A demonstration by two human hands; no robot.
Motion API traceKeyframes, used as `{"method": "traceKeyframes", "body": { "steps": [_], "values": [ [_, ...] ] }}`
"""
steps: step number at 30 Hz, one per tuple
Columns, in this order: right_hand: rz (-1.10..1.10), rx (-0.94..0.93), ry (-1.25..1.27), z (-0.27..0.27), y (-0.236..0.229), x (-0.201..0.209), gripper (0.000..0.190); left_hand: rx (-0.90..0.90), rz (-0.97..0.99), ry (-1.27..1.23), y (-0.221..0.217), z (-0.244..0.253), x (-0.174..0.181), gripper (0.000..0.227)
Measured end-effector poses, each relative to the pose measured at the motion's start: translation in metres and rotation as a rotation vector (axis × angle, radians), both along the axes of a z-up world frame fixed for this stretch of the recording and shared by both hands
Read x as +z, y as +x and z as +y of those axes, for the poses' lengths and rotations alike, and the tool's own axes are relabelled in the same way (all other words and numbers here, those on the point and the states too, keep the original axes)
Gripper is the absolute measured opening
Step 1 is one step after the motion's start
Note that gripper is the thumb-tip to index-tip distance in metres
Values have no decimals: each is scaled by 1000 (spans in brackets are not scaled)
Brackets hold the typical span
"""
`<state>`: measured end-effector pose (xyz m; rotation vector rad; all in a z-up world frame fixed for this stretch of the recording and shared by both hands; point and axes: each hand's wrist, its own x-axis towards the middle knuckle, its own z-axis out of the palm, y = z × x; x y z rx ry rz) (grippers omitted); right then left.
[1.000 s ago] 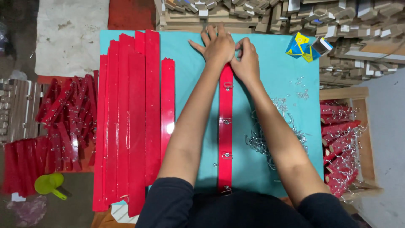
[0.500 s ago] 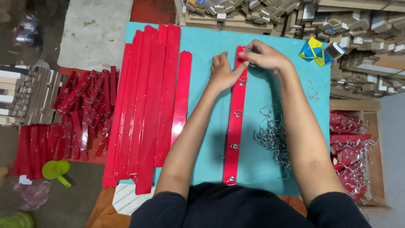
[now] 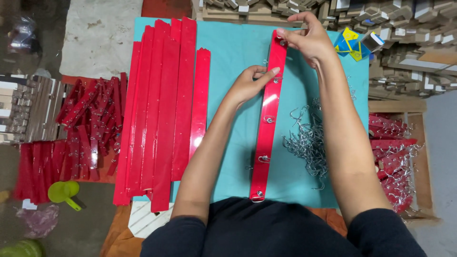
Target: Attaching metal hooks to red plastic strips and placing them in a box
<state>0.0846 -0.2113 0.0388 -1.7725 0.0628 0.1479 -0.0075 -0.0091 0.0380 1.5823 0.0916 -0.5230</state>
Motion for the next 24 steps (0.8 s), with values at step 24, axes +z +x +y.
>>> {"method": "traceKeyframes", "body": {
  "steps": [24],
  "values": [
    [66, 275, -124, 15, -178, -32, 67, 122, -296, -153, 10, 8, -46, 48]
  ]
}}
